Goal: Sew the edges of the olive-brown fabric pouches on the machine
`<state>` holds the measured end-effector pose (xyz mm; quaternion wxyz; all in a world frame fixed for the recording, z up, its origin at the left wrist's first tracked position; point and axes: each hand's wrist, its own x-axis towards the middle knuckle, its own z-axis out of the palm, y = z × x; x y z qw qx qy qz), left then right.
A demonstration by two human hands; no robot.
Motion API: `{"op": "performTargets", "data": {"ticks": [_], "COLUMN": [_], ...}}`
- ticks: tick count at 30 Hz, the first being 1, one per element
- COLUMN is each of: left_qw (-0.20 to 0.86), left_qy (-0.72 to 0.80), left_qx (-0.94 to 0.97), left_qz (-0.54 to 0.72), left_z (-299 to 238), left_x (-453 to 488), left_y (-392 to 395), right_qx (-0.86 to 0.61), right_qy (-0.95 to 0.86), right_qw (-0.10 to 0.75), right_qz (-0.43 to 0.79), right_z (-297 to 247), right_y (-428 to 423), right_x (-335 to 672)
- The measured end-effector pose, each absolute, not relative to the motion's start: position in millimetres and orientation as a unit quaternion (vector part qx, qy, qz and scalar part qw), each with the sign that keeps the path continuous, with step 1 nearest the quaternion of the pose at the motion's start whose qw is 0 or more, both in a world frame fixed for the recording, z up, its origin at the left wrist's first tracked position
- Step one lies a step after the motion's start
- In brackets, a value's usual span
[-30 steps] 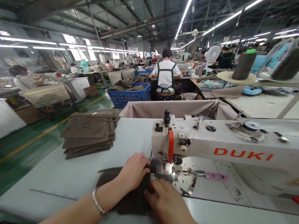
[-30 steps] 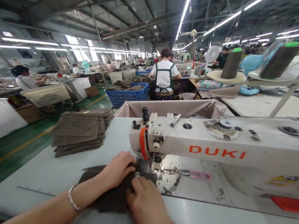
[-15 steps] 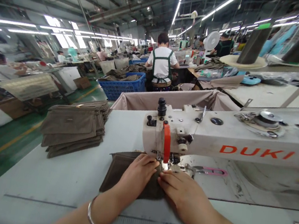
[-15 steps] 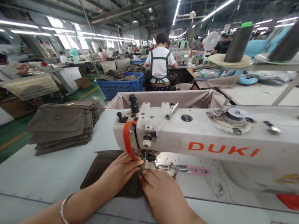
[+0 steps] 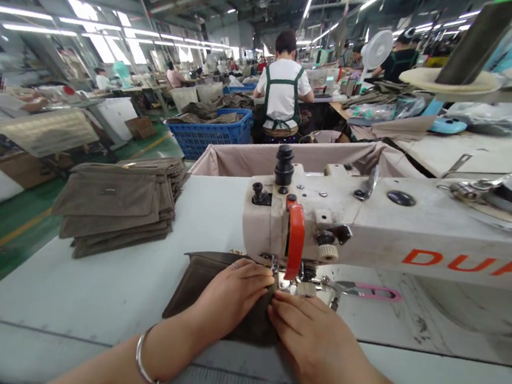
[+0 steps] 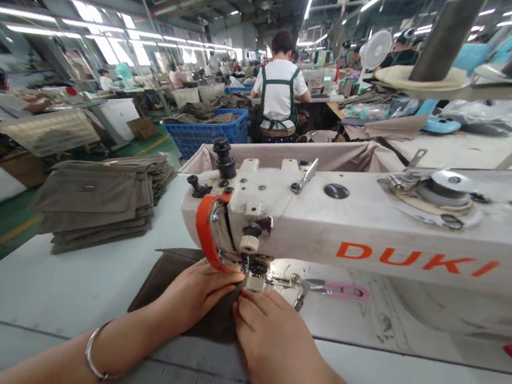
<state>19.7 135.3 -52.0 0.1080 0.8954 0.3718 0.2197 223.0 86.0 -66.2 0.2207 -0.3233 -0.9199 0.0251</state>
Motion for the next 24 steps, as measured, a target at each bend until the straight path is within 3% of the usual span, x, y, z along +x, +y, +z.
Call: {"op": "performTargets", "data": {"ticks": [24], "left_qw": [0.111], "left_qy": [0.376], "left_qx": [0.898], "left_qz": [0.198], "left_z": [-48.1], "left_x": [21.6], "left_y": [141.4], "right_qx": [-0.357], "right_qy": [-0.910], "right_qw": [0.208], "right_qz": [0.034], "right_z": [-66.0], "right_y": [89.8], "right_x": [220.7]}}
